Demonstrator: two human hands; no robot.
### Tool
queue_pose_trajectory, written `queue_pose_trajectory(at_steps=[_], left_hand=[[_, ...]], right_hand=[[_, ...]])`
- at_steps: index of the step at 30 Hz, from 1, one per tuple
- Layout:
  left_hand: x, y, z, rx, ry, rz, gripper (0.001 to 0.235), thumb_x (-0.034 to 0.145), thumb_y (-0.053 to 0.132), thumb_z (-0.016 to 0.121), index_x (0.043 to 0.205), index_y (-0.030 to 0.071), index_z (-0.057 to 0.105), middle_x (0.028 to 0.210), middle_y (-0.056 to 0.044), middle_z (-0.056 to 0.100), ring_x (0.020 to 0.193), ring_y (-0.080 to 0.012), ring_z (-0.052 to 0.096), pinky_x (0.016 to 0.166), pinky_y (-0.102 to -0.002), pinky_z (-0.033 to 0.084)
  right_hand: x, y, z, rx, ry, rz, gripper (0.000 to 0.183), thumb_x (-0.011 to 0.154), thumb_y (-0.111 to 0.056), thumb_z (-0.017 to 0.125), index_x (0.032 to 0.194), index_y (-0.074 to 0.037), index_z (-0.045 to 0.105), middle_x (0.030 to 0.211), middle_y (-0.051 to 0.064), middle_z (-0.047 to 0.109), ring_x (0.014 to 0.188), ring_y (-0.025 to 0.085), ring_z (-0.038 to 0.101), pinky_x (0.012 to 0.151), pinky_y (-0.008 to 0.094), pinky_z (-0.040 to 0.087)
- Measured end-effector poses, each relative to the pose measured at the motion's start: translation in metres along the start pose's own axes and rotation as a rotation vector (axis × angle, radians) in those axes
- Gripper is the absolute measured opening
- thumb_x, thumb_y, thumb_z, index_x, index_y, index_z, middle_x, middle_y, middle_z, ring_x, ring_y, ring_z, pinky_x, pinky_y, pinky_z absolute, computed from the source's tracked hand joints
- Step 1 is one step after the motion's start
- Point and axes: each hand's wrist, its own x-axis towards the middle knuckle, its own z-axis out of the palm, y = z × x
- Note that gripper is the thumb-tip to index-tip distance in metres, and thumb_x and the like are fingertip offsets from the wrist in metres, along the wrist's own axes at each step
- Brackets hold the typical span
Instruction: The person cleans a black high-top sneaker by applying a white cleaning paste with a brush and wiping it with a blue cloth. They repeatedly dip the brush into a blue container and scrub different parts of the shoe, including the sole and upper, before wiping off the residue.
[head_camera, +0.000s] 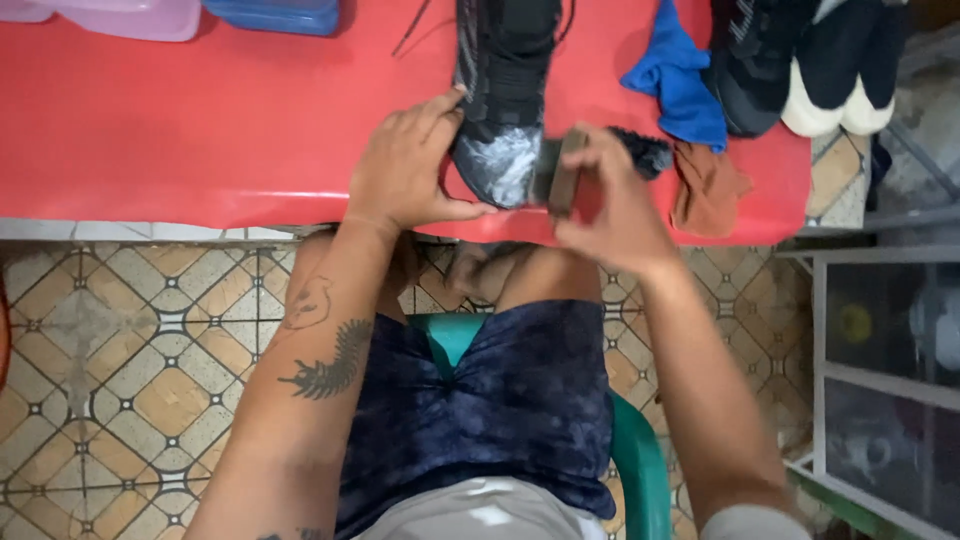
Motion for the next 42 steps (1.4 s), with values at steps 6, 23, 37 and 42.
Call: queue_pose_trajectory(at_steps=[6, 23, 37, 42], left_hand=[[0.004, 0.004, -0.003, 0.065, -0.014, -0.005, 0.108, 0.075, 0.086, 0.07, 0.133, -0.004, 0.058, 0.152, -0.017, 0.051, 0.125, -0.0378, 0.059, 0.098, -0.051, 0.049], [0.001, 0.003, -0.005, -0.022, 0.002, -0.022, 0.109, 0.076, 0.084, 0.071, 0.137, -0.004, 0.053, 0.15, -0.018, 0.05, 0.132, -0.0357, 0.054, 0.106, -0.05, 0.045], [0.003, -0.036, 0.016, -0.225, 0.202, -0.369, 0.068, 0.074, 0.018, 0.052, 0.141, 0.025, 0.061, 0.147, 0.001, 0.06, 0.136, -0.0321, 0.05, 0.105, -0.052, 0.034], [0.004, -0.046, 0.035, -0.163, 0.206, -0.371, 0.052, 0.088, 0.033, 0.057, 0.139, 0.029, 0.063, 0.141, 0.002, 0.065, 0.135, -0.0277, 0.05, 0.104, -0.047, 0.032]], right_hand=[[0.018, -0.017, -0.031, -0.146, -0.153, 0.14, 0.049, 0.079, -0.006, 0.075, 0.121, -0.008, 0.05, 0.164, 0.031, 0.028, 0.156, 0.043, 0.024, 0.101, 0.047, 0.038], [-0.002, -0.041, -0.007, -0.175, -0.058, 0.142, 0.069, 0.078, -0.018, 0.081, 0.14, -0.013, 0.051, 0.153, 0.017, 0.032, 0.147, 0.04, 0.041, 0.109, 0.047, 0.041], [0.122, -0.081, 0.021, -0.687, -0.672, -0.548, 0.083, 0.063, -0.041, 0.088, 0.137, -0.012, 0.064, 0.147, 0.017, 0.057, 0.132, 0.038, 0.053, 0.103, 0.051, 0.041], [0.146, -0.093, 0.034, -0.569, -0.748, -0.623, 0.074, 0.068, -0.022, 0.087, 0.134, 0.001, 0.063, 0.141, 0.027, 0.058, 0.129, 0.046, 0.056, 0.107, 0.054, 0.042]])
